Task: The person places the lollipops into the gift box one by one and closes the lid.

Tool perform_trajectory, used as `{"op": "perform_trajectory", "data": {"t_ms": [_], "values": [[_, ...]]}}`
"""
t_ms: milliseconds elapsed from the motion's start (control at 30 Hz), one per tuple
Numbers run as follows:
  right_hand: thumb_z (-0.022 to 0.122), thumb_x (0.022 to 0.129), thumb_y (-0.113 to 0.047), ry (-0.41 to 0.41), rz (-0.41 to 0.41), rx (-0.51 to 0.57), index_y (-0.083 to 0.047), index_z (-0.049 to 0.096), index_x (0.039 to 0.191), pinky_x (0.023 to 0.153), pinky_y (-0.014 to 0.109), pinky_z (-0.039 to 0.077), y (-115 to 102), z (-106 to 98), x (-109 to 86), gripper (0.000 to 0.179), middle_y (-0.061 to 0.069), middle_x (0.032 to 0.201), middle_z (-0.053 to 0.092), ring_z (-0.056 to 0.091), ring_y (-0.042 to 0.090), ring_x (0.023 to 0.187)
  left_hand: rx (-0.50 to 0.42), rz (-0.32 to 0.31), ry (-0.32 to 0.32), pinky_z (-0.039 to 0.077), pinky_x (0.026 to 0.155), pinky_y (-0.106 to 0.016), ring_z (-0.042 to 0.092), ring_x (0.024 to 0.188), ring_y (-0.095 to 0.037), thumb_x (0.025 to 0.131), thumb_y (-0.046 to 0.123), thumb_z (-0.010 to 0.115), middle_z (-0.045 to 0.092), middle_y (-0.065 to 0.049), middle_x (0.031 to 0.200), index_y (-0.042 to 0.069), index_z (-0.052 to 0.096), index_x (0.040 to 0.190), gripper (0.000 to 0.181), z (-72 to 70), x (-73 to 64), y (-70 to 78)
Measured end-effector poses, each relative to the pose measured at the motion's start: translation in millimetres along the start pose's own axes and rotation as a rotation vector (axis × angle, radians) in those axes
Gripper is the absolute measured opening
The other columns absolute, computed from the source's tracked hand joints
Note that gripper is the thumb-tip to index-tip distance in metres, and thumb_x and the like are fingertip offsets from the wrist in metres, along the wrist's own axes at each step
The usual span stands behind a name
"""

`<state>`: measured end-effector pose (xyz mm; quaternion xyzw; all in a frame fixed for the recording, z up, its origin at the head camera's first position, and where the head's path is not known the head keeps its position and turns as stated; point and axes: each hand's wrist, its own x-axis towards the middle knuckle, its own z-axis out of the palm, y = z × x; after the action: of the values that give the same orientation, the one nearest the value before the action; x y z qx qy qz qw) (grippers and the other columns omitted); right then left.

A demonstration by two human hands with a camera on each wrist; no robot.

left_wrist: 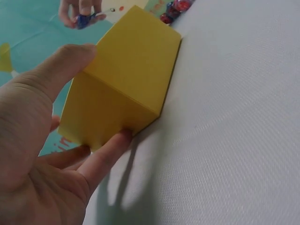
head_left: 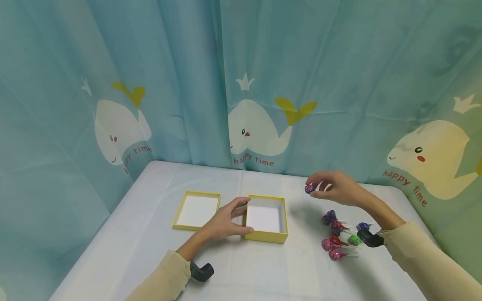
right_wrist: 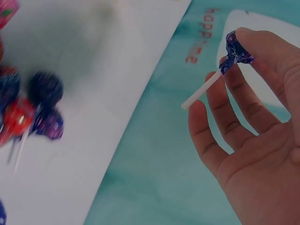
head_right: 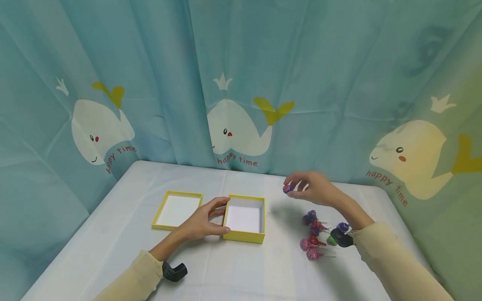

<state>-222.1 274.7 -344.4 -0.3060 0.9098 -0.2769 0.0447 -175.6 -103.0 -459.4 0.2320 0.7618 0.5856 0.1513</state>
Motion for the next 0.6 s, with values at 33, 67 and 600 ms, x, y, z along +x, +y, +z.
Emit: {"op": "perform_trajectory", "data": {"t_ms": [33,67,600], "values": [[0.08,0.092,-0.019,-0.005,-0.002,0.006,-0.017,0.073,0.115,0.075,0.031,0.06,-3,2,3.2,0.024,-0.008,0.098,0.071,0.068,0.011,0.084,-0.007,0.002,0.0,0.058,0.094,-0.039,0.046,0.141,-0.04,0.085,0.015,0.085,0.038,-0.022,0.159,0.005,0.038,0.155,0.085,0.0,0.2,-0.8],[0.08,0.092,-0.019,-0.009,-0.003,0.009,-0.017,0.073,0.115,0.075,0.03,0.06,-5,4,6.4,0.025,-0.007,0.098,0.071,0.068,0.011,0.084,-0.013,0.003,-0.001,0.058,0.094,-0.039,0.045,0.141,-0.04,0.085,0.014,0.085,0.039,-0.022,0.159,0.005,0.038,0.155,0.085,0.0,0.4,-1.5],[0.08,0.091,-0.013,-0.082,-0.108,0.168,-0.014,0.074,0.112,0.073,0.033,0.061,-33,42,49.2,0.022,-0.003,0.103,0.074,0.069,0.018,0.084,-0.012,0.003,-0.001,0.059,0.093,-0.035,0.044,0.143,-0.036,0.085,0.019,0.085,0.039,-0.014,0.16,0.007,0.04,0.155,0.084,1.8,0.4,1.3]]}}
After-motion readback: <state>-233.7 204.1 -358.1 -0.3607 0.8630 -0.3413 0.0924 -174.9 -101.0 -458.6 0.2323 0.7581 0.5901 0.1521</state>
